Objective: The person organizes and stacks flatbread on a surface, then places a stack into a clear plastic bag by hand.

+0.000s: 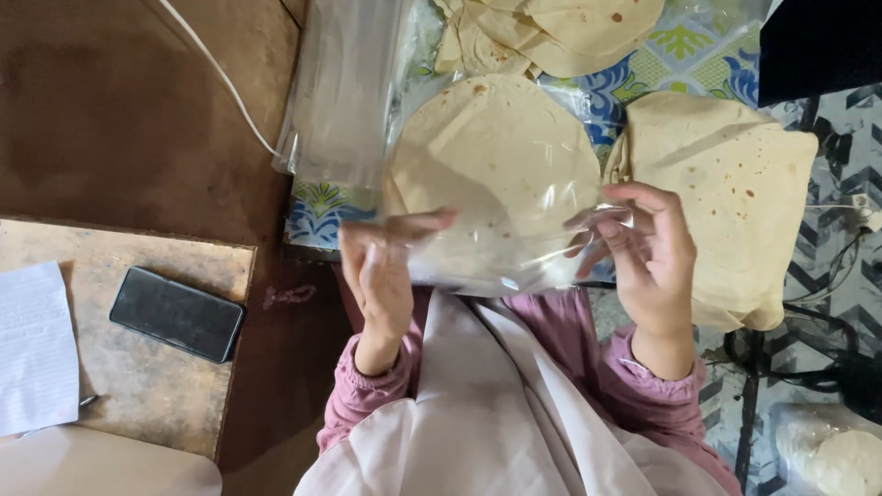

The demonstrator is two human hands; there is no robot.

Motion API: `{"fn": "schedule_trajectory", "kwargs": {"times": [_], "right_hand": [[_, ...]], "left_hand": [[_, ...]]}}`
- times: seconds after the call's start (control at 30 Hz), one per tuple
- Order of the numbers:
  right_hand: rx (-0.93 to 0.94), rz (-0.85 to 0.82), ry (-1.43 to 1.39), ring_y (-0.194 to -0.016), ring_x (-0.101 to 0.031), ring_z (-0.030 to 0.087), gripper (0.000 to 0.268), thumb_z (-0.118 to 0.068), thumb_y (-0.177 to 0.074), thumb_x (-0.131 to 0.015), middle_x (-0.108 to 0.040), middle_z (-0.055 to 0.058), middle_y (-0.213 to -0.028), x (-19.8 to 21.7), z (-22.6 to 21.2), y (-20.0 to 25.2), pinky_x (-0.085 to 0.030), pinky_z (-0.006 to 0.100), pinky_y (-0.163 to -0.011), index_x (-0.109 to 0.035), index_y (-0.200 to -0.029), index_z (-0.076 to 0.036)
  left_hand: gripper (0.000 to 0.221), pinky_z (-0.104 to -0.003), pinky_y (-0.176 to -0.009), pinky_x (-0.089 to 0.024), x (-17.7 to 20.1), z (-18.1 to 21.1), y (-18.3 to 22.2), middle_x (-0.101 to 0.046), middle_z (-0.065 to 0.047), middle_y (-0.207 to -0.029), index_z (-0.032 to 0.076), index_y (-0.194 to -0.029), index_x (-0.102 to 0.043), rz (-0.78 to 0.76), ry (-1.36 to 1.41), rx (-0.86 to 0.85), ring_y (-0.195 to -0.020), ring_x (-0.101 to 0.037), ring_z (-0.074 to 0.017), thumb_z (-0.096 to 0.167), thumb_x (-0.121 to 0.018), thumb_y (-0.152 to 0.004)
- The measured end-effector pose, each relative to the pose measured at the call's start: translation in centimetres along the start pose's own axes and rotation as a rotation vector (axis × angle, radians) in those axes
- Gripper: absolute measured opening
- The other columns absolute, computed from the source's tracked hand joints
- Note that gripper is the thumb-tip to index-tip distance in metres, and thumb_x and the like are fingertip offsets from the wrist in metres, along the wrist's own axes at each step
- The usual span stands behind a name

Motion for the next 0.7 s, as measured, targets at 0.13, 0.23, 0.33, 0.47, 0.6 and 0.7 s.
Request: {"fn": "schedule_trajectory", "kwargs": {"times": [0.13,0.23,0.33,0.47,0.6,0.7], "right_hand": [[-0.023,0.102,-0.298,-0.093,-0.070,0.023,0.038,0.014,-0.106,-0.060,-0.067,0.019,-0.117,1.6,1.1,-0.2,-0.061,0.030,-0.066,-0.048,-0.137,-0.003],[0.006,0.122,-0.408,-0.102,-0.069,0.023,0.057,0.014,-0.096,-0.072,-0.063,0.018,-0.126,2.9,0.8,-1.6,-0.061,0.032,-0.069,-0.046,-0.142,-0.007],[-0.022,0.157,-0.406,-0.100,-0.068,0.023,0.071,0.015,-0.094,-0.077,-0.061,0.018,-0.127,4.7,1.9,-2.6,-0.061,0.031,-0.074,-0.042,-0.151,-0.009],[-0.055,0.177,-0.228,-0.101,-0.066,0.025,0.092,0.022,-0.095,-0.076,-0.058,0.019,-0.131,5.5,2.8,-3.3,-0.061,0.034,-0.084,-0.023,-0.162,-0.012],[-0.175,0.258,-0.058,-0.110,-0.068,0.025,0.121,0.027,-0.091,-0.073,-0.058,0.022,-0.142,8.3,5.1,-4.8,-0.064,0.039,-0.088,0.003,-0.172,-0.021],[-0.161,0.287,-0.155,-0.102,-0.069,0.028,0.121,0.029,-0.096,-0.072,-0.058,0.022,-0.131,9.9,10.4,-6.4,-0.064,0.042,-0.087,0.002,-0.175,-0.023]], "left_hand": [[0.013,-0.051,-0.118,-0.047,-0.6,-0.1,0.3,-0.072,-0.024,-0.099,0.010,-0.104,-0.035,-0.164,-0.228,0.008,-0.101,-0.074,-0.0367,0.018,-0.032,-0.114],[0.046,-0.038,-0.094,-0.058,-1.9,-1.6,1.5,-0.075,-0.011,-0.099,0.015,-0.124,-0.039,-0.448,0.111,0.273,-0.094,-0.074,-0.0236,0.015,-0.080,-0.103],[0.073,-0.043,-0.089,-0.055,-1.5,-4.1,1.2,-0.072,-0.015,-0.086,0.001,-0.145,-0.049,-0.465,-0.317,0.566,-0.083,-0.071,-0.0308,0.025,-0.085,-0.085],[0.093,-0.039,-0.111,-0.044,-5.1,-1.7,-1.0,-0.058,-0.020,-0.137,-0.002,-0.151,-0.040,-0.735,-0.224,0.141,-0.122,-0.057,-0.0323,0.026,-0.085,-0.074],[0.012,-0.028,-0.077,-0.062,1.6,-8.6,0.0,-0.077,-0.009,-0.099,-0.001,-0.104,-0.075,-0.407,-0.369,0.473,-0.084,-0.074,-0.0138,0.010,-0.072,-0.099],[0.012,-0.022,-0.059,-0.058,5.8,-10.2,-3.7,-0.075,-0.005,-0.082,0.000,-0.103,-0.075,-0.167,-0.630,0.426,-0.065,-0.071,-0.0080,0.009,-0.070,-0.097]]}}
Point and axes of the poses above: each hand's wrist, its own y-axis away from the middle knuckle, its own x-axis out of the back of the hand, z = x × y, the point moved 8 cm from there along -y, towards the middle knuckle
